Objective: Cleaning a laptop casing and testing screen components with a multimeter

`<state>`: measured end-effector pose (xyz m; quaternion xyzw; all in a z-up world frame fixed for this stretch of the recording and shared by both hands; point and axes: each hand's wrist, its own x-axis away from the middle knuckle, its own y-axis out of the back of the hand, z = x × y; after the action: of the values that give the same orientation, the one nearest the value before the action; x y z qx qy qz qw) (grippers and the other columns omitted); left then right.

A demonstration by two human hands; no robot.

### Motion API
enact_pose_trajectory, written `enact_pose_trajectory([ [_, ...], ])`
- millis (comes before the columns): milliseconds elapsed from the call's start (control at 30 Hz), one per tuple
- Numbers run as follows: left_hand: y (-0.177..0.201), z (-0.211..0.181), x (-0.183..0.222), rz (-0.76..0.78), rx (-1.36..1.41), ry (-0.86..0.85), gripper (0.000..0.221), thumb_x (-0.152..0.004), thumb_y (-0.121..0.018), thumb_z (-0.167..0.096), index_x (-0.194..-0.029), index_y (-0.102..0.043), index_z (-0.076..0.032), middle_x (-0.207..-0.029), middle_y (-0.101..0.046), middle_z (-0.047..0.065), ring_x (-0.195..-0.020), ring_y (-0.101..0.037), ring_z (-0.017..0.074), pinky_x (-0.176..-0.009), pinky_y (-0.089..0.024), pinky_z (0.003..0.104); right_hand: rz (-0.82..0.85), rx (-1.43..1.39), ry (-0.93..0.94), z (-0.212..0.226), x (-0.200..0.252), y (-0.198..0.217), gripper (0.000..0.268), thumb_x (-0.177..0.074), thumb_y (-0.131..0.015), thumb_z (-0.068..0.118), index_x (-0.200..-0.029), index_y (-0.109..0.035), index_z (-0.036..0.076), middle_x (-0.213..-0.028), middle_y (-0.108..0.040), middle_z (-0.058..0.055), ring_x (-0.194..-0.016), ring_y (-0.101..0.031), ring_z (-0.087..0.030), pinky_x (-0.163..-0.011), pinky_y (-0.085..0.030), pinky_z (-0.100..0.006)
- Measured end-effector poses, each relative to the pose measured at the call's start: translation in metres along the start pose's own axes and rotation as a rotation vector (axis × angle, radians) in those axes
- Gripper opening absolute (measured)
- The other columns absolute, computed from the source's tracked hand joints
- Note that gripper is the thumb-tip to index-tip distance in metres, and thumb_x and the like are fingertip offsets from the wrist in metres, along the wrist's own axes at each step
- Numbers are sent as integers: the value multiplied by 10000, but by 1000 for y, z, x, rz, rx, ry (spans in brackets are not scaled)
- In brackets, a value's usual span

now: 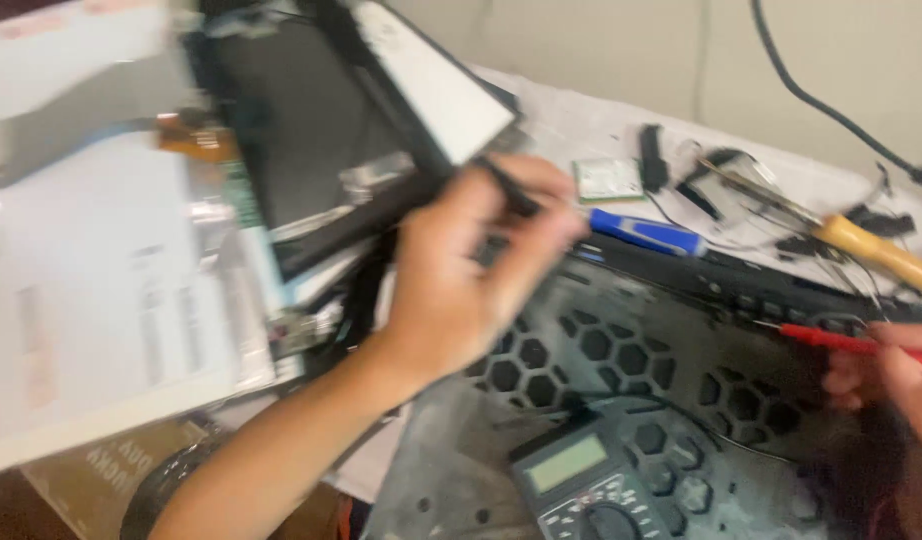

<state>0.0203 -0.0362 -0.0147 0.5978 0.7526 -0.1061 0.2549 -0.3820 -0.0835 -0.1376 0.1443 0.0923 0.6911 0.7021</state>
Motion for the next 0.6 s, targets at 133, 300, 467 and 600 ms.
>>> enact_pose_trajectory([
  [133, 1, -2, 4, 171, -146, -245, 98, -1043, -596, -122, -1047, -663, -51, -927, -743, 81, -815, -736, 167, -769, -656, 248, 136, -67, 40, -88, -54, 39, 425, -1244, -378, 177, -1607, -373, -44, -1213, -528, -410, -914, -532, -444, -667, -403, -466],
  [300, 21, -19, 22, 317, -345, -252, 88, -1001, -651, -121, -1055, -690, -64, -1012, -779, 126, -967, -771, 283, -846, -722, 349, 138, -52, 83, -109, -92, 43, 362, -1265, -341, 157, -1588, -374, -4, -1161, -512, -377, -820, -470, -403, -606, -319, -459],
  [467, 68, -57, 74, 317, -561, -234, 568, -929, -655, 137, -1445, -500, -42, -1401, -637, 220, -1252, -662, 358, -1083, -570, 468, 189, 5, 113, -157, -145, 74, 404, -1330, -317, 198, -1635, -356, -65, -1211, -531, -433, -857, -543, -518, -609, -415, -567],
  [600, 109, -84, 136, -246, -435, -136, 280, -913, -734, -27, -1188, -684, -52, -1150, -777, 95, -1080, -795, 236, -1038, -645, 358, 190, 1, 104, -183, -176, 87, 419, -1309, -320, 192, -1664, -363, -25, -1212, -526, -397, -850, -534, -526, -595, -413, -583],
])
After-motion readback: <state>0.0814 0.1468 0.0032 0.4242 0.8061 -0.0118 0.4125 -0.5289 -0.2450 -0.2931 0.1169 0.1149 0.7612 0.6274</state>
